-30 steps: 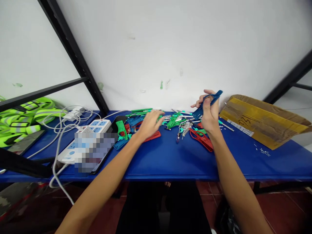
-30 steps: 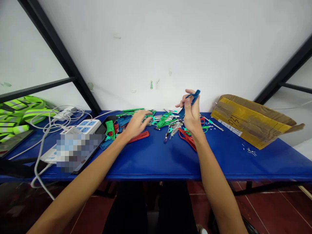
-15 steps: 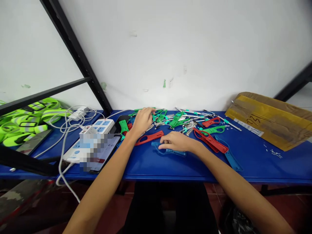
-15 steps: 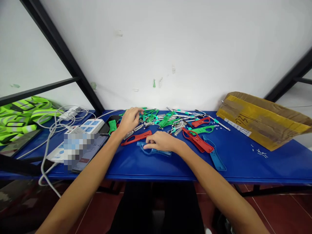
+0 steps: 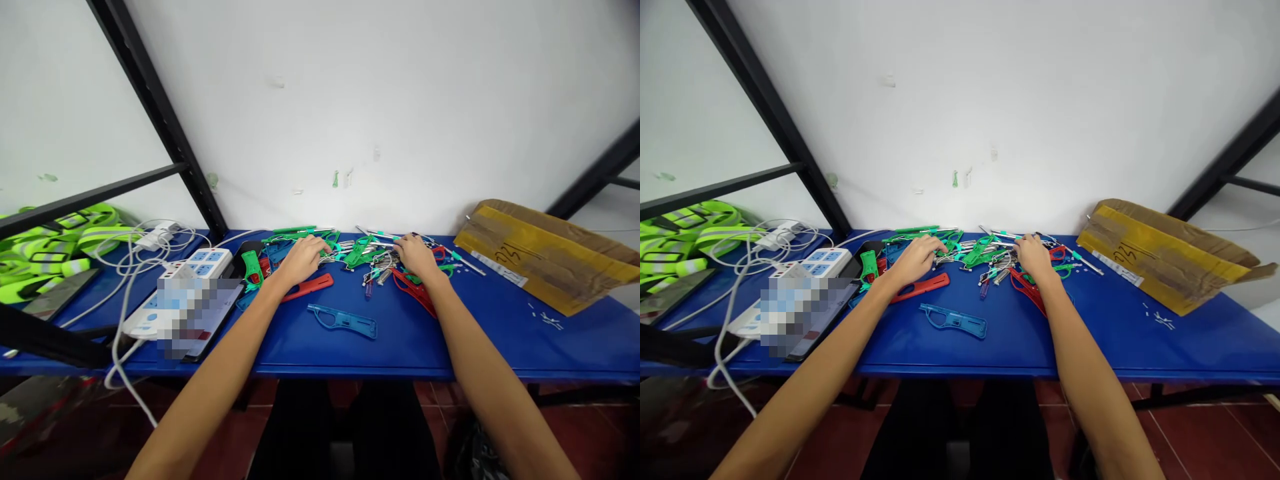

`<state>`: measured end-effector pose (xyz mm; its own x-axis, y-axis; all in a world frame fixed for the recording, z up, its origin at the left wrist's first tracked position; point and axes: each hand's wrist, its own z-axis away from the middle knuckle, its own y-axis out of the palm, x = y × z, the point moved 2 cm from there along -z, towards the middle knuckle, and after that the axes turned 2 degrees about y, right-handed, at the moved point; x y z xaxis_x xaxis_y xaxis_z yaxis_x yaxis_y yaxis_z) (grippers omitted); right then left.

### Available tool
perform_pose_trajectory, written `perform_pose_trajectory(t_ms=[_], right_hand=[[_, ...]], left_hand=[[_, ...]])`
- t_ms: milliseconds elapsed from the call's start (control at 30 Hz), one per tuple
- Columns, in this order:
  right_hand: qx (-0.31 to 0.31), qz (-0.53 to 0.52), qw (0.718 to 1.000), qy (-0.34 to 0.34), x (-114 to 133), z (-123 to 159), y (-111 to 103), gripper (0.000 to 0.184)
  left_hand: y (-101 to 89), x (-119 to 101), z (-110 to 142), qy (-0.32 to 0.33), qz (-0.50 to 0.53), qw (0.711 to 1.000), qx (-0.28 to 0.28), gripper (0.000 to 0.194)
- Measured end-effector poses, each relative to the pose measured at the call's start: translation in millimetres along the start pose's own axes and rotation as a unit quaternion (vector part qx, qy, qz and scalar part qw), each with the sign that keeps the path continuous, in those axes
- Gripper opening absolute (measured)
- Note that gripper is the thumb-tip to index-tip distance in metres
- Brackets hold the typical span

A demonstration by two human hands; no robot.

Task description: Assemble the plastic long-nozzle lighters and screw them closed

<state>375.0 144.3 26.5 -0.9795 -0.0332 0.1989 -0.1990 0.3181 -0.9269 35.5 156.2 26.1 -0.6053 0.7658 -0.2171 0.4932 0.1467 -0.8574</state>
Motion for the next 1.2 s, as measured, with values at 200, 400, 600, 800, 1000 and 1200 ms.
perform_pose_trajectory(t_ms=[200,400,600,800,1000,1200], right_hand=[[-0.047,0.009,0.999,-0.005,-12.4,-8.7,-3.7,0.026],[-0.210,-0.084,0.974,0.018,-15.8,1.1,-47.4,0.044],[-0.254,-0.220,0.942,-0.006,17.6,13.7,-62.4,0.053],[-0.088,-0.302,0.942,-0.121,74.7,27.0,-42.6,0.050],[0.079,-0.366,0.917,-0.136,86.5,32.4,-27.3,0.062],[0.212,-0.437,0.865,-0.121,90.3,63.9,-36.5,0.052]], left_hand=[[4.0,2.1,-0.2,0.015,0.011,1.000,-0.024,0.041],[-0.8,6.2,0.6,0.009,0.014,0.999,-0.037,0.039],[-0.5,-2.7,-0.8,0.003,0.023,0.997,-0.068,0.034],[-13.6,-5.9,1.0,-0.037,0.050,0.973,-0.221,0.059],[-33.0,7.2,9.5,-0.016,0.088,0.993,-0.079,0.043],[-56.9,-18.3,37.8,-0.011,0.079,0.995,-0.056,0.035]])
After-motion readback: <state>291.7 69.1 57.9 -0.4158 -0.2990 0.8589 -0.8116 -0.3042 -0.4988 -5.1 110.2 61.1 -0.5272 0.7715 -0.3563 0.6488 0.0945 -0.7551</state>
